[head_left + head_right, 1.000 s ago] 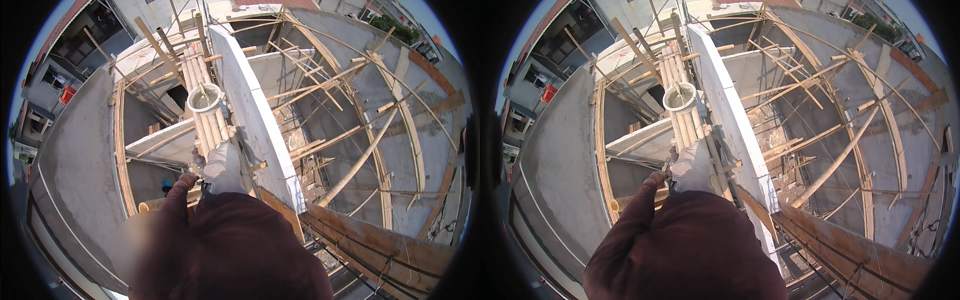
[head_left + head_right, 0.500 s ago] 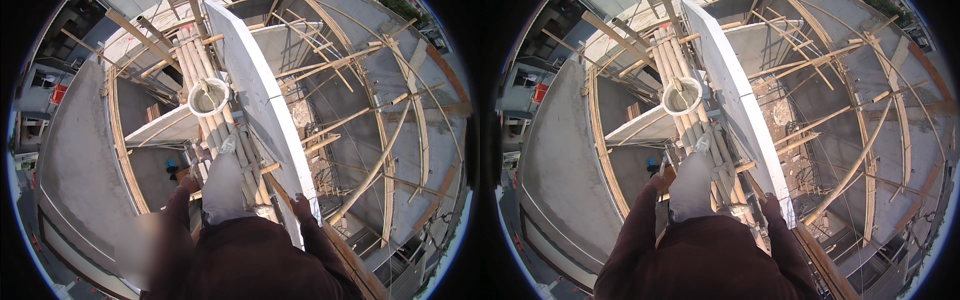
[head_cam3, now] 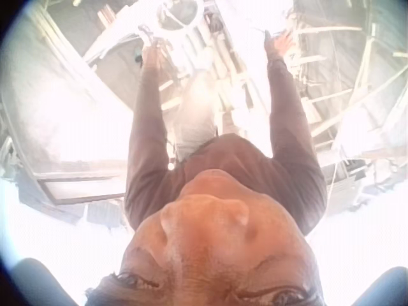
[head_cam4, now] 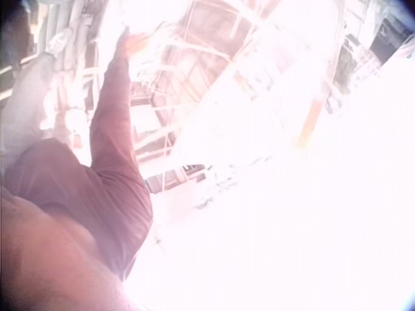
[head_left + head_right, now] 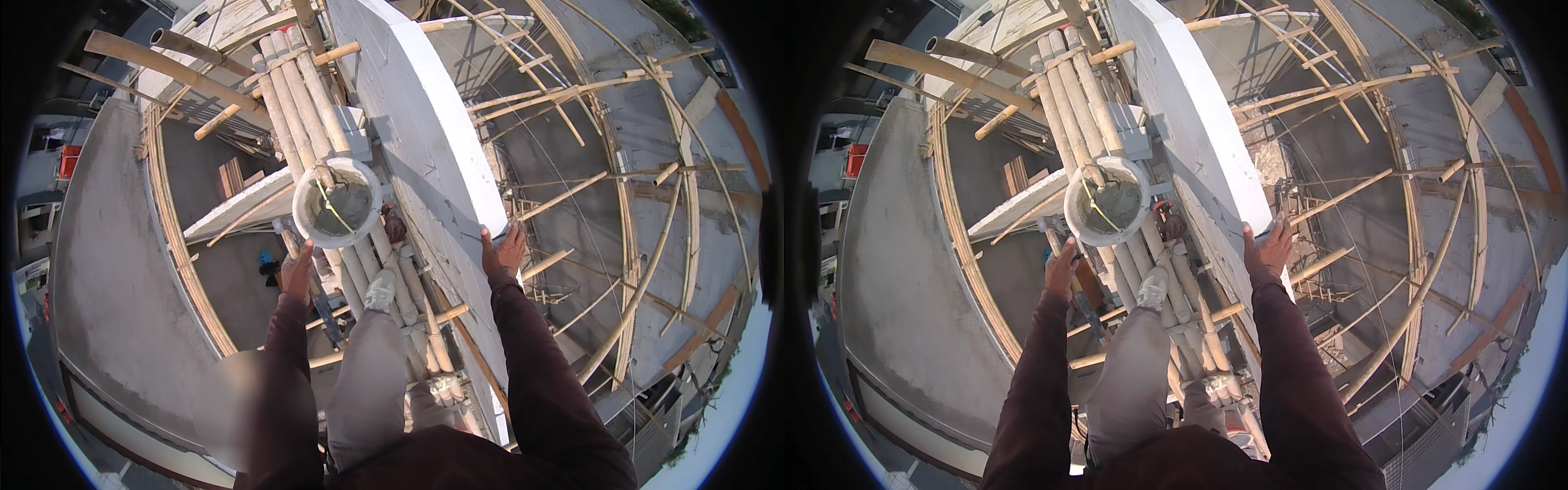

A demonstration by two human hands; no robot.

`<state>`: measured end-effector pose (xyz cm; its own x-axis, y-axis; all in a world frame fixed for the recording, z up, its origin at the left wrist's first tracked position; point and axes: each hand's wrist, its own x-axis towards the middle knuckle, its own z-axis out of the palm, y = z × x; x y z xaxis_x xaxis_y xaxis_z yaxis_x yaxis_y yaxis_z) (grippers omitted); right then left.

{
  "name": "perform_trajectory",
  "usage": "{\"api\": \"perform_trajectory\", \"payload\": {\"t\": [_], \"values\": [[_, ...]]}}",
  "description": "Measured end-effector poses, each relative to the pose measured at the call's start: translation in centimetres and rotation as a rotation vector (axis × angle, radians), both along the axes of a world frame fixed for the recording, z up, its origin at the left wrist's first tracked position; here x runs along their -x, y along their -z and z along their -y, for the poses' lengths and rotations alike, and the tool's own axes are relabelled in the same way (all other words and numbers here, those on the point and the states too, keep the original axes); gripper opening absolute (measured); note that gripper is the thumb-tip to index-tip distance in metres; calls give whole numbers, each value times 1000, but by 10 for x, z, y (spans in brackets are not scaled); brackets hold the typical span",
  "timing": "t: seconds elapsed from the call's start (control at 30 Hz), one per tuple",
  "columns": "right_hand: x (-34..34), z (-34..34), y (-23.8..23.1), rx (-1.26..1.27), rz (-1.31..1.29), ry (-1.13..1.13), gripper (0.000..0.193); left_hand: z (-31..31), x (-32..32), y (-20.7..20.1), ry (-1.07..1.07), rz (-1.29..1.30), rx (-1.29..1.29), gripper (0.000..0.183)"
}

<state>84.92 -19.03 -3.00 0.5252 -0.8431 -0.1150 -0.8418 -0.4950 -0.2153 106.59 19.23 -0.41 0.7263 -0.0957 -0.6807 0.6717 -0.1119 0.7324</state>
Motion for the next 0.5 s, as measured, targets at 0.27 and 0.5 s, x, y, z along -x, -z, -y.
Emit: {"api": "perform_trajectory", "payload": {"t": [0.27, 0.5], "values": [[-20, -7, 7, 46, -136, 8, 83, 53, -85, 63, -225, -80, 126, 43], [-18, -8, 7, 72, -144, 9, 82, 88, -98, 60, -152, -170, 146, 40]]}}
